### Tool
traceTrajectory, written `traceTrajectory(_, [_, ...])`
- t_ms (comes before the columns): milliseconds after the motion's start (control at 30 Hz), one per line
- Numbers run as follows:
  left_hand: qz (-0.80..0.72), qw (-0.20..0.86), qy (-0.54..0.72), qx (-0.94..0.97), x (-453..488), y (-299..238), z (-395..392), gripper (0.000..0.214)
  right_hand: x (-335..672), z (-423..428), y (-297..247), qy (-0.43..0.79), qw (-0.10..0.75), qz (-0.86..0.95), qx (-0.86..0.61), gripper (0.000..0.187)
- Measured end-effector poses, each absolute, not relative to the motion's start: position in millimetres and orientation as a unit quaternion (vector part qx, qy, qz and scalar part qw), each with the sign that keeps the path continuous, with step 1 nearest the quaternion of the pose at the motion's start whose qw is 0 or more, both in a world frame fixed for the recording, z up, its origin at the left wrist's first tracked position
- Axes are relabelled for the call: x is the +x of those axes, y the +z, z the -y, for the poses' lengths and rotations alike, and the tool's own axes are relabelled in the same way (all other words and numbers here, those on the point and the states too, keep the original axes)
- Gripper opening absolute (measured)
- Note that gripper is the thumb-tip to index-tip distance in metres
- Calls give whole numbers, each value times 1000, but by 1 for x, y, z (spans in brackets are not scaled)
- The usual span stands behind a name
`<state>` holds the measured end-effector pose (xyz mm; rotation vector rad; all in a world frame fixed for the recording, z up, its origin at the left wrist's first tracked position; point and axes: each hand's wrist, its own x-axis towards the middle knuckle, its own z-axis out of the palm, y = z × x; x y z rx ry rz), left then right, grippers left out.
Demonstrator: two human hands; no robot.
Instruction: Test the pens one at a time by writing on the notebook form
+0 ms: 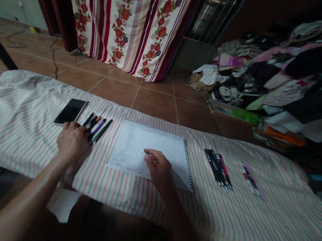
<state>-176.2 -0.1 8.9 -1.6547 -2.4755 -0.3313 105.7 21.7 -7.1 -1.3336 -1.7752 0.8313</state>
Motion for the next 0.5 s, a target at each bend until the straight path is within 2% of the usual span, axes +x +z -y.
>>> traceTrajectory(500, [828, 76, -91, -548, -176, 7, -3, 31, 111, -21, -8, 315, 388, 693, -519, 23])
